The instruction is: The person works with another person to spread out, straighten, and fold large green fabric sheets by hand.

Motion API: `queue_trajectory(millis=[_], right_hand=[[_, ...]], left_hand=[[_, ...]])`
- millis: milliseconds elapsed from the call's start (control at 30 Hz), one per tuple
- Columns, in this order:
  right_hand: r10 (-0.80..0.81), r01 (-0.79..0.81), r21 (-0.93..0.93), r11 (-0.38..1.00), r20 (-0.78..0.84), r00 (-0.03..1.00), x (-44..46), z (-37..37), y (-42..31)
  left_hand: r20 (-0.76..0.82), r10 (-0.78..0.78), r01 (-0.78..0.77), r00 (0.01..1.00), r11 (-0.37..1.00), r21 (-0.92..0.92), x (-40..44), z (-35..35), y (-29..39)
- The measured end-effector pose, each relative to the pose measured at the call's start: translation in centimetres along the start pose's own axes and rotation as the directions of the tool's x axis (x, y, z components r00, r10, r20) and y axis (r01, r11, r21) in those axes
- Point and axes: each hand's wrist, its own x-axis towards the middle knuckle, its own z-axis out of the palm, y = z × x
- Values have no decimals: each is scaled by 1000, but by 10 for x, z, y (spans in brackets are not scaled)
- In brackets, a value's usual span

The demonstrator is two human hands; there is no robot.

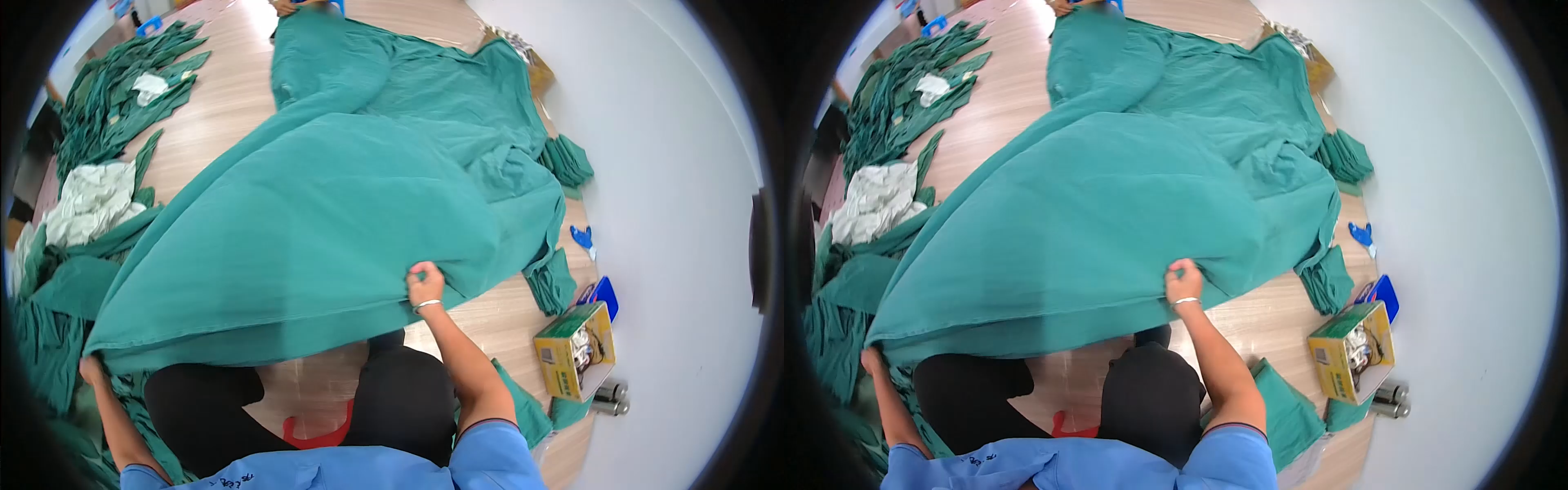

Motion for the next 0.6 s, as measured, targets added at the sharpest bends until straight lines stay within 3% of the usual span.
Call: queue_trajectory(millis=[33,67,100,167,233,267,367,433,500,567,600], right_hand=[[14,-14,4,1000,-17,1000,0,2,0],[39,-33,-61,998,90,995,2,1,-3],[70,-46,-128,991,197,978,5,-1,-2],[23,-9,-71,997,199,980,12,-14,26],[184,-165,-88,982,283,941,16,-40,48],[267,-269,-29,963,277,923,15,-58,39],[491,-540,101,836,303,817,14,-101,17],[677,-676,-119,727,282,679,17,-116,17],[505,-386,-452,804,175,845,27,-125,111],[529,-450,-512,732,10,849,59,-122,131],[513,-422,-507,752,45,857,74,-115,137]], left_hand=[[60,-145,145,988,989,9,14,11,-25],[95,-158,152,983,986,70,8,16,-32],[114,-86,67,990,984,167,-7,20,-37],[170,32,-83,985,950,302,-31,29,-49],[339,-8,-154,941,880,449,-48,36,-60],[316,-11,-119,949,914,388,-98,19,-2],[284,-54,-31,957,957,290,-114,47,-33],[201,40,-118,979,911,394,-154,42,1],[258,69,-182,964,875,447,-160,41,7],[387,62,-196,920,927,319,-174,27,38],[303,104,-192,947,942,276,-177,32,30]])
